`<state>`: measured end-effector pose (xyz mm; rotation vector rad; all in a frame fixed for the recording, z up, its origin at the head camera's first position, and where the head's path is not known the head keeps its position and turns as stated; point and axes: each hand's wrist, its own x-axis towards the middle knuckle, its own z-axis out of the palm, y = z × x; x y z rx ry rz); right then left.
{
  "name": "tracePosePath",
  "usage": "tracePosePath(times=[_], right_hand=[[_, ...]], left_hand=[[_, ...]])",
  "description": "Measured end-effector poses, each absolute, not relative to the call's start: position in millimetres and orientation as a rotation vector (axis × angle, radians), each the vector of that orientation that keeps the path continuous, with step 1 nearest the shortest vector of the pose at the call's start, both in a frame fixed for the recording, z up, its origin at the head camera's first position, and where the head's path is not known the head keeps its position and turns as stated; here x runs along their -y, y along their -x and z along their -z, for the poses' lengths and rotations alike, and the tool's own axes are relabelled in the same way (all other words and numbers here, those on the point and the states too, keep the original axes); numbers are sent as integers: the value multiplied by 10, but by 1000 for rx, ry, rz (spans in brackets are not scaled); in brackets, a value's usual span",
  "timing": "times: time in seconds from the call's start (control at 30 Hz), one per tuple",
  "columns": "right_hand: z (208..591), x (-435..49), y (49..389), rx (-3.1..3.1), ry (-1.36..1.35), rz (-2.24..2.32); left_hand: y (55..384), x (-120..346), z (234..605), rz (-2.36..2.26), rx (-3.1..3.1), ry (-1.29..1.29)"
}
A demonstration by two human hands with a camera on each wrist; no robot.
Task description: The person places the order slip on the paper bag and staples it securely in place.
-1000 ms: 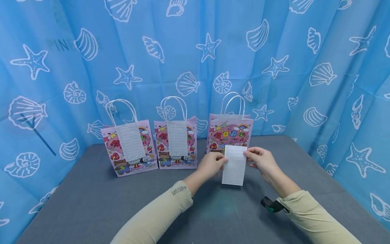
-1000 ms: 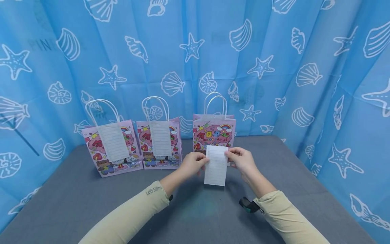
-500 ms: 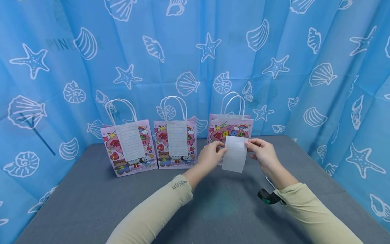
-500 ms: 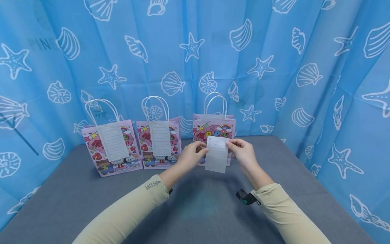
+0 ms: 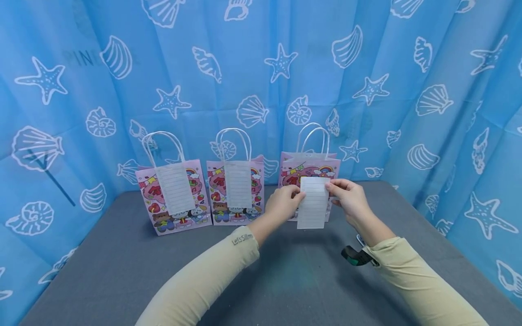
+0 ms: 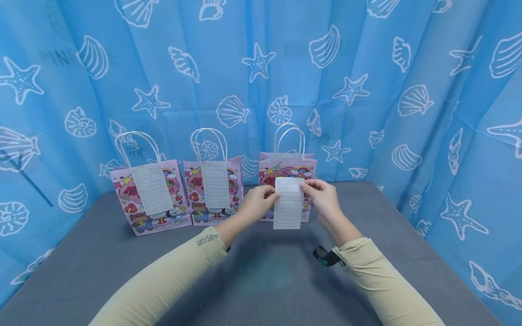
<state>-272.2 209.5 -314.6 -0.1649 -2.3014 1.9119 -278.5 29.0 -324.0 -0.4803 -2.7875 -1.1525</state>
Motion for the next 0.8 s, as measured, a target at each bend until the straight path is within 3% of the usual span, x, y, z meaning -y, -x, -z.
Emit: tracePosePath(times=[0.5,0.8], right_hand=[[3096,-2079,2884,2187,172,-1942],[3131,-2086,2999,2174,151,-1919]], left_hand=[[2904,-299,2988,1005,2469,481],[3221,-313,2810,539,2442,549]])
